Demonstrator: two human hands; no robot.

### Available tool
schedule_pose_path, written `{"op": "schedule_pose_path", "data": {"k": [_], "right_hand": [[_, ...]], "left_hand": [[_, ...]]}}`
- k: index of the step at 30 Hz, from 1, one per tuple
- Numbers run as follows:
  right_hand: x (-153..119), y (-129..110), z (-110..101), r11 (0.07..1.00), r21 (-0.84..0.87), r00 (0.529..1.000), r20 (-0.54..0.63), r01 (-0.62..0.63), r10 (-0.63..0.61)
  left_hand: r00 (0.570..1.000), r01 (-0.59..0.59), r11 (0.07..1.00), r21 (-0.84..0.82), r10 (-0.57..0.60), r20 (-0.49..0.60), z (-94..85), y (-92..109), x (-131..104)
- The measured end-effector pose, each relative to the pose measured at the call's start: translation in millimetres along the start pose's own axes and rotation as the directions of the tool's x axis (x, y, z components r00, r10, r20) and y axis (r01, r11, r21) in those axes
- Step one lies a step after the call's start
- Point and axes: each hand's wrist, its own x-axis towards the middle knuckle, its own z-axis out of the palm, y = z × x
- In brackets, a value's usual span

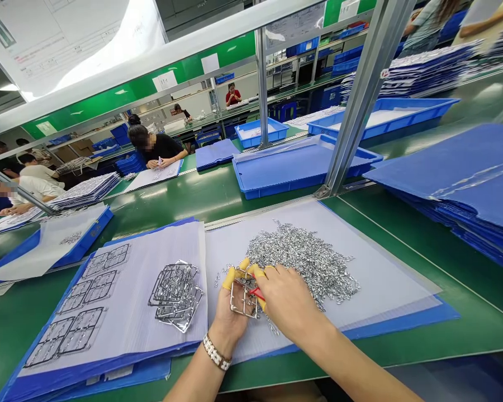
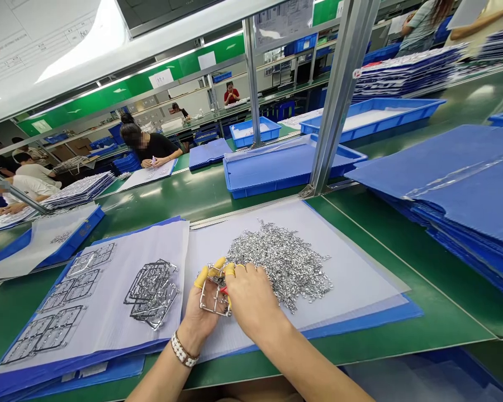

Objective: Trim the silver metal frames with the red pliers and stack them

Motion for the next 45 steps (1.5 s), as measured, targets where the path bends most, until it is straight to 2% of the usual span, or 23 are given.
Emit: {"op": "schedule_pose_path", "data": {"k": [6, 11, 18, 30, 35, 45], "right_hand": [[-6, 11, 1, 0.999, 0.002, 0.998, -0.016, -0.054, 0.054], [-13, 18, 5, 0.997, -0.024, 0.997, 0.042, -0.070, 0.070], [-12, 16, 7, 0.999, -0.021, 0.996, 0.079, -0.044, 0.046], [-12, 10, 7, 0.997, -0.083, 0.999, 0.039, -0.006, 0.010], [-18, 11, 3, 0.999, -0.036, 0.999, 0.010, -0.040, 0.040], [-28, 1, 6, 1.000, 0.024, 0.998, 0.063, -0.009, 0.007]], "left_hand": [[0.996, 0.055, 0.998, 0.014, -0.056, 0.074, 2.4, 7, -2], [0.994, 0.073, 0.996, 0.041, -0.076, 0.076, 1.4, 7, -2], [0.995, 0.069, 0.996, 0.061, -0.072, 0.062, -1.1, 6, 0], [0.997, 0.055, 0.994, 0.096, -0.060, 0.052, 0.7, 9, -3], [0.995, 0.060, 0.996, 0.067, -0.065, 0.079, -0.7, 13, -1], [0.998, 0.040, 0.998, 0.057, -0.043, 0.048, 1.4, 11, 1]]}}
